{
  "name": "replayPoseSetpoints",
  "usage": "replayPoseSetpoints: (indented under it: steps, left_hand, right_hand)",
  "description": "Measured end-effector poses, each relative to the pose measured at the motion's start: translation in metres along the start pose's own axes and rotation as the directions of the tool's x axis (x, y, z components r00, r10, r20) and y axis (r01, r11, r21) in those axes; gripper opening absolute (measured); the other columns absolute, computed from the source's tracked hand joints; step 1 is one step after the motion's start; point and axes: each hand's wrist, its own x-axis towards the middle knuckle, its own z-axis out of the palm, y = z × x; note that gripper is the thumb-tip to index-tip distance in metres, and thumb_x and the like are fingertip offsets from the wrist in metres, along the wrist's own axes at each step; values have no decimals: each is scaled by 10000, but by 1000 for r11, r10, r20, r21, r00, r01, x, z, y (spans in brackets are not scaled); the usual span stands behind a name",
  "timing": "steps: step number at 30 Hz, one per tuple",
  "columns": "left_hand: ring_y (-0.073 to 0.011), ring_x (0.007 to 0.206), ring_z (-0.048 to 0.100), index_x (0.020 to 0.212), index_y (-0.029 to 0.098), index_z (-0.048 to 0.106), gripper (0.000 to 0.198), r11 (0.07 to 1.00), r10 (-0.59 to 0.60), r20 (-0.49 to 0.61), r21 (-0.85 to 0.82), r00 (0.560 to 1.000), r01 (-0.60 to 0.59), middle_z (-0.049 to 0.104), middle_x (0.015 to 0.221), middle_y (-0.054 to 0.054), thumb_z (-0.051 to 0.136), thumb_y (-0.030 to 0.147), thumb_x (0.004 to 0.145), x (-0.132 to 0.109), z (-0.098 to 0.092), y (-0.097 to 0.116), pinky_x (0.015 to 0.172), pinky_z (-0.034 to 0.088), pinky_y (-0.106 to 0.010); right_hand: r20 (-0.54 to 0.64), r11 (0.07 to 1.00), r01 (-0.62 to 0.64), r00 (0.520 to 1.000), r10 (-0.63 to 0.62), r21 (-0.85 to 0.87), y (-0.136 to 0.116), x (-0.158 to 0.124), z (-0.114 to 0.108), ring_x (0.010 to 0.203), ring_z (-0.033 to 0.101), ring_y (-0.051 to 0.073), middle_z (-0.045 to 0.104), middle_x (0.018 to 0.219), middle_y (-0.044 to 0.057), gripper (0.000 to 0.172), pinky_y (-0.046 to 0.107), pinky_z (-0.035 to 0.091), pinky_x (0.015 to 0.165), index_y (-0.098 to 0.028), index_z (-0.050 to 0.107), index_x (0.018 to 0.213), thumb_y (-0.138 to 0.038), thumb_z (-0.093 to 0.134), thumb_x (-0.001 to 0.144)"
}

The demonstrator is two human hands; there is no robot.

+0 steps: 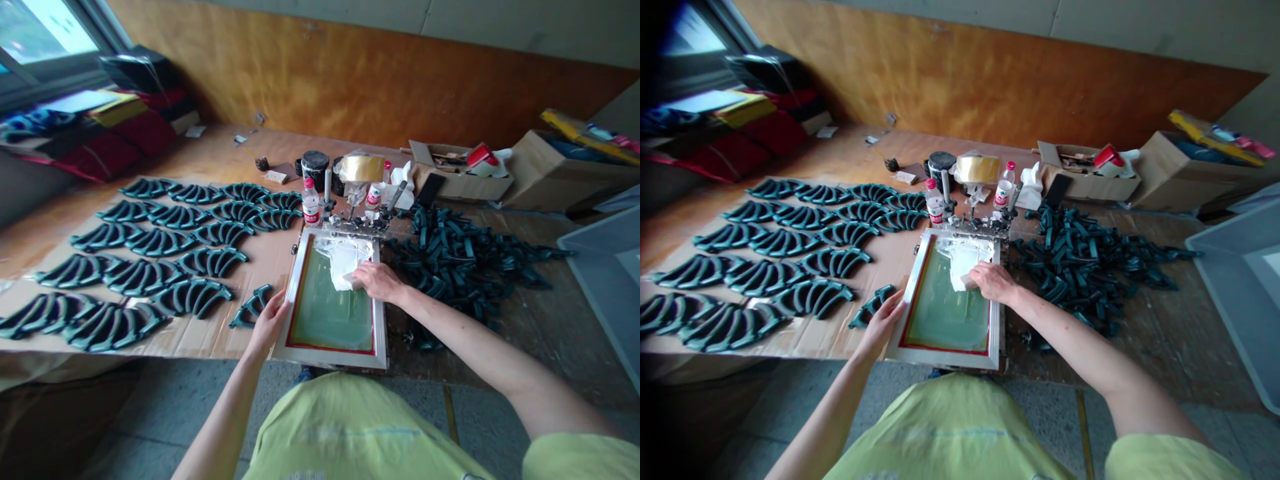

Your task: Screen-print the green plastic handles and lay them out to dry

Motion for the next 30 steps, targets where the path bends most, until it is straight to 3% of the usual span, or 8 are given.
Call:
replayPoseSetpoints:
  steps: [4, 8, 13, 16, 18, 21, 25, 30]
  left_hand:
    - [-208, 802, 661, 1319, 163, 570, 796, 1000, 19, -19, 6, 1000, -19, 713, 898, -61, 680, 637, 689, -1, 2, 0, 680, 517, -274]
    - [-194, 768, 658, 1300, 154, 579, 781, 1000, 23, -17, -5, 1000, -23, 713, 880, -55, 685, 631, 691, -3, 3, 3, 664, 513, -267]
    - [-191, 720, 665, 1289, 166, 586, 753, 999, 29, -20, -26, 999, -30, 721, 854, -50, 698, 611, 692, -5, 1, 7, 632, 516, -268]
    - [-200, 741, 672, 1275, 166, 596, 735, 999, 30, -21, -28, 999, -31, 721, 849, -53, 699, 605, 695, -8, 0, 9, 637, 522, -269]
    - [-196, 738, 673, 1274, 174, 597, 725, 999, 20, -19, -34, 1000, -20, 722, 854, -50, 701, 601, 697, -10, 0, 13, 629, 521, -261]
    - [-176, 685, 663, 1311, 194, 568, 732, 999, -5, -4, -37, 1000, 5, 722, 853, -40, 703, 588, 709, -17, -1, 27, 574, 503, -238]
    - [-166, 652, 653, 1336, 195, 555, 778, 994, 17, 10, -109, 1000, -16, 727, 848, -30, 735, 578, 683, -29, -6, 61, 556, 494, -230]
    - [-154, 636, 641, 1011, 171, 712, 577, 951, 210, -24, -227, 978, -209, 721, 833, -31, 607, 673, 748, -26, -4, 116, 560, 489, -233]
  right_hand:
    - [66, 998, 42, 997, -45, 56, 5, 3, -13, 847, 609, 186, 687, 837, 35, 223, 270, 433, 770, -215, 682, 824, -51, 559, 736]
    - [-128, 992, -114, 984, 121, 57, 3, 17, 3, 920, 604, 213, 705, 917, 59, 229, 309, 435, 822, -210, 695, 891, -84, 530, 793]
    - [-219, 999, -16, 975, 26, 47, -14, -7, 30, 1050, 588, 233, 686, 1138, 119, 352, 359, 427, 925, -159, 678, 1096, -56, 485, 820]
    - [-190, 996, 17, 982, -1, 84, -10, -14, 18, 997, 617, 216, 711, 1076, 81, 269, 342, 437, 911, -197, 693, 1047, -113, 535, 846]
    - [-215, 990, -71, 972, 96, 120, -1, -2, 3, 966, 631, 207, 718, 1049, 53, 217, 328, 452, 890, -234, 687, 1050, -196, 583, 864]
    - [-259, 951, -257, 920, 295, 172, 12, 33, -16, 990, 638, 208, 697, 1134, 27, 381, 317, 480, 865, -294, 608, 1230, -258, 638, 852]
    - [-268, 910, -373, 871, 411, 182, 34, 61, -38, 974, 651, 222, 687, 1161, 39, 638, 322, 497, 839, -313, 468, 1398, -274, 697, 804]
    - [-432, 796, -520, 669, 605, 310, 80, 32, -43, 861, 650, 218, 717, 927, 44, 389, 331, 487, 795, -231, 579, 1252, -321, 581, 873]
